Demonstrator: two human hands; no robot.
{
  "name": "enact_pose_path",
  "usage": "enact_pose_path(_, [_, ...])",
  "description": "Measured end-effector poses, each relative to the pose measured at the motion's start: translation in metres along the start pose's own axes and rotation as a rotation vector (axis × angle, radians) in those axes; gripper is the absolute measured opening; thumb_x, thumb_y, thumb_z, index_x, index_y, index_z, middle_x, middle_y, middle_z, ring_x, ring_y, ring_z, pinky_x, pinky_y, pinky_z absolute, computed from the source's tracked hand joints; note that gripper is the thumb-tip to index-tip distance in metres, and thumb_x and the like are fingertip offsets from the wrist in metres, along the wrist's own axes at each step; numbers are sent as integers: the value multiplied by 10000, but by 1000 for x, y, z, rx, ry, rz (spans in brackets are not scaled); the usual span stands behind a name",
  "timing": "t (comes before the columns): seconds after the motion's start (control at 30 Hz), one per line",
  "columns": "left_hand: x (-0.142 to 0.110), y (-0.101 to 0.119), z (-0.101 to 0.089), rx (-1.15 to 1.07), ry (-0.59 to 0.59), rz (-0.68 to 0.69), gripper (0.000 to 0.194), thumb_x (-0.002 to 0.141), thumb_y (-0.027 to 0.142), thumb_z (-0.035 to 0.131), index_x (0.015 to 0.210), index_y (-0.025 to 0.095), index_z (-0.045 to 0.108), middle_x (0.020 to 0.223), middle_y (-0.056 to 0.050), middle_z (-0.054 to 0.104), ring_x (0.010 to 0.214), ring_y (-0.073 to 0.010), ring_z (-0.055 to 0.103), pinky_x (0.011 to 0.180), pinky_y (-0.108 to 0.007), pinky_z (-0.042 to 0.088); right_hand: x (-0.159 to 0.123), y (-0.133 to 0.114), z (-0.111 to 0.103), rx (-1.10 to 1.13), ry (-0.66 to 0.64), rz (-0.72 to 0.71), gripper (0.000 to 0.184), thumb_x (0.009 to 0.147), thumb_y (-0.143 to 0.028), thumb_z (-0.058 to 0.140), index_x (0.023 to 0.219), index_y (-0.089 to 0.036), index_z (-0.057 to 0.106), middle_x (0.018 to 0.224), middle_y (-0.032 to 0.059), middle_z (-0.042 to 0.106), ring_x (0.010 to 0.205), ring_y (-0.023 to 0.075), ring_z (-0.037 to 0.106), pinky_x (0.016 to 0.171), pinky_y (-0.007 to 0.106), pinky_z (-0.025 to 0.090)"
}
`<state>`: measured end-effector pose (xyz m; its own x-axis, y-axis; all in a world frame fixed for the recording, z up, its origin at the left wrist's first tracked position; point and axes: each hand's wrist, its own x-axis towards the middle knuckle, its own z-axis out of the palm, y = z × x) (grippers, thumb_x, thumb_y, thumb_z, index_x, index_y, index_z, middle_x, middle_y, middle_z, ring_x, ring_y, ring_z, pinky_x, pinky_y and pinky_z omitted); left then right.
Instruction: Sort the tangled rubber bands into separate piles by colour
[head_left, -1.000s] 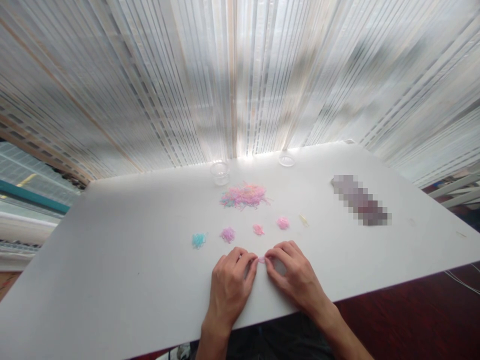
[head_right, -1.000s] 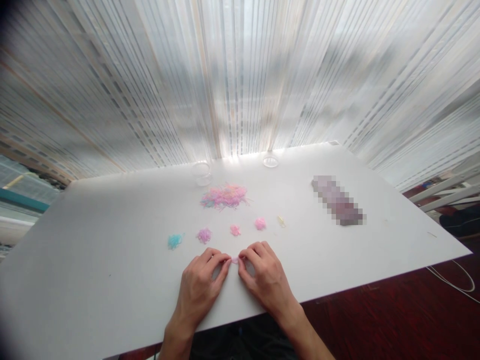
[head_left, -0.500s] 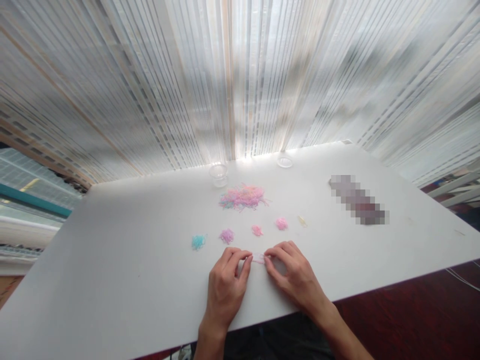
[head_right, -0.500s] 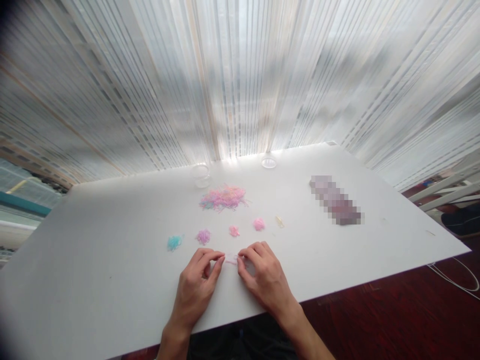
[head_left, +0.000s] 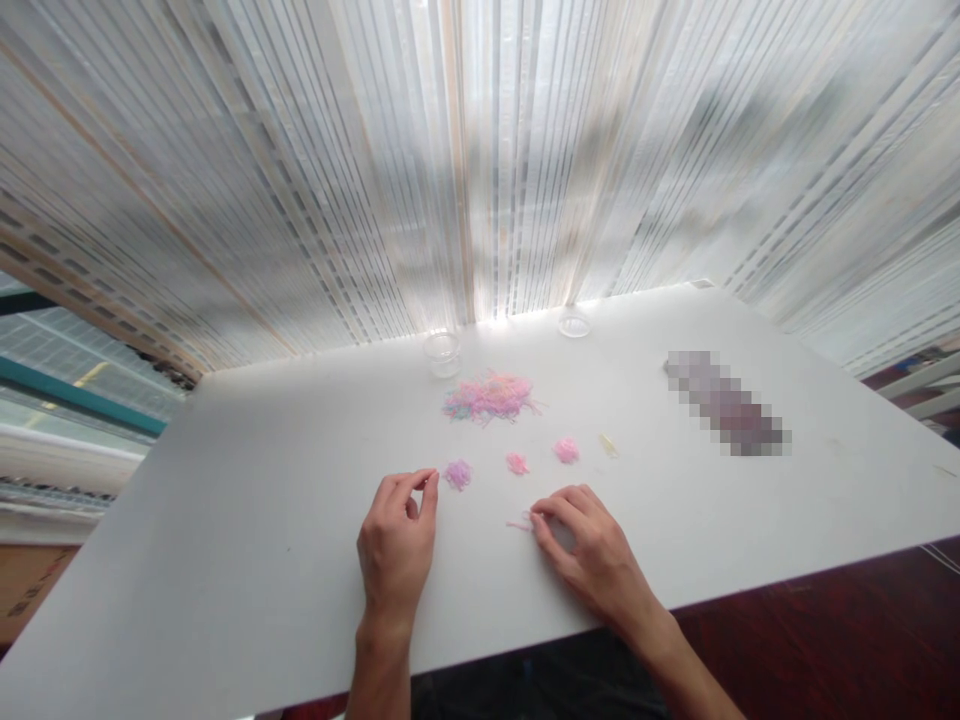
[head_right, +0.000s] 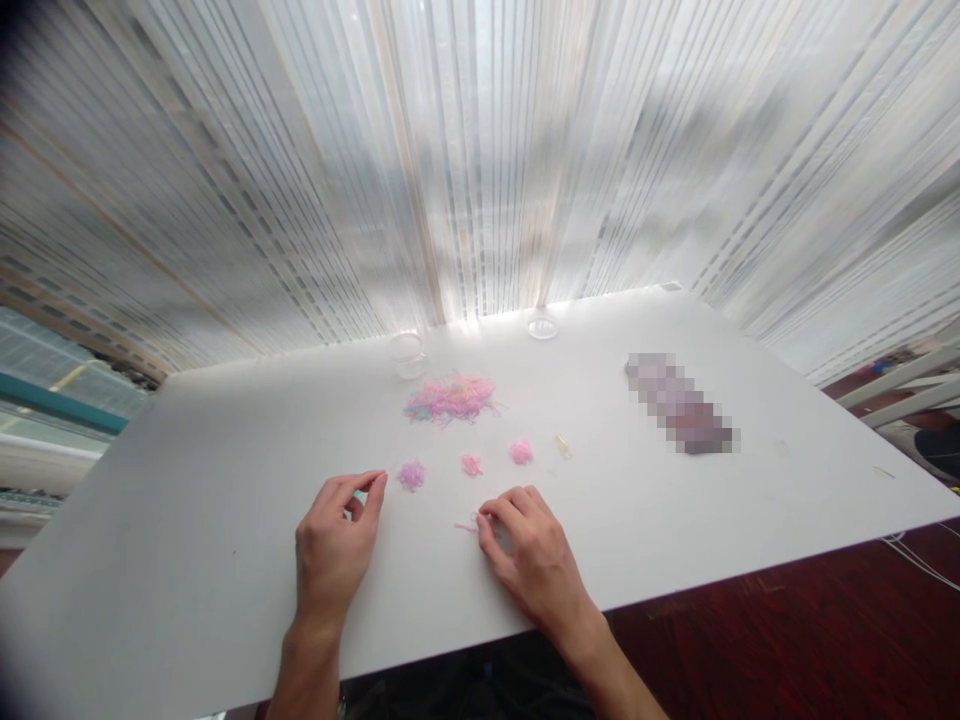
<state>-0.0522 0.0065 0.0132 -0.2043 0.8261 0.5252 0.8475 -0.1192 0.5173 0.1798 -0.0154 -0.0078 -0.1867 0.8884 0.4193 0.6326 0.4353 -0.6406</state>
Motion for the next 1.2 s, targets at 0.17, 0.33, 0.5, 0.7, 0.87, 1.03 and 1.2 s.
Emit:
enact_pose_path(0.17, [-1, 1, 8, -43, -82, -51, 230, 971, 362, 590, 943, 209, 759, 970, -45, 766, 537, -116, 589, 632, -267, 516, 0, 0, 0, 12, 5, 2, 115, 999, -166, 575, 961, -232, 662, 890, 51, 668, 856, 226, 634, 763, 366, 552])
enact_pose_path(0.33, [-3, -2, 10, -46, -179, -188, 258, 957, 403, 593, 999, 220, 771, 702, -11, 726, 560, -178, 647, 632, -291, 525, 0, 0, 0, 12, 16, -1, 118, 1001, -175, 575, 955, -231, 667, 883, 50, 671, 849, 224, 635, 758, 365, 552])
enact_pose_path(0.5, [-4, -1, 9, -28, -182, -258, 219, 941, 381, 622, 996, 226, 767, 566, 26, 640, 546, -179, 649, 566, -258, 463, 0, 1, 0, 21, 8, 2, 115, 1003, -170, 576, 960, -234, 662, 889, 50, 668, 856, 228, 633, 764, 367, 547])
enact_pose_path(0.7, [-5, 1, 9, -48, -169, -249, 246, 940, 424, 617, 979, 229, 761, 561, 33, 612, 523, -169, 623, 552, -253, 453, -1, 1, 0, 37, -8, 7, 111, 1011, -172, 568, 964, -225, 654, 898, 51, 659, 864, 228, 619, 771, 376, 536])
enact_pose_path(0.87, [-6, 1, 10, -67, -172, -221, 272, 937, 455, 610, 948, 230, 763, 563, 36, 596, 498, -160, 595, 546, -256, 457, -2, 2, 0, 49, -20, 14, 110, 1014, -169, 566, 977, -225, 653, 910, 52, 657, 873, 230, 614, 777, 381, 529])
enact_pose_path(1.03, [-7, 1, 9, -75, -117, -180, 257, 942, 428, 607, 944, 223, 762, 588, 33, 606, 491, -146, 574, 583, -256, 492, -2, 2, 0, 46, -17, 8, 110, 1014, -167, 565, 980, -224, 652, 903, 50, 654, 867, 228, 615, 774, 375, 524])
enact_pose_path(1.2, [-8, -3, 10, -75, -67, -164, 284, 945, 429, 585, 930, 206, 760, 624, 19, 633, 499, -147, 575, 603, -263, 510, -1, 2, 0, 47, -12, 1, 109, 1018, -179, 564, 972, -218, 654, 898, 46, 652, 859, 218, 611, 771, 366, 521])
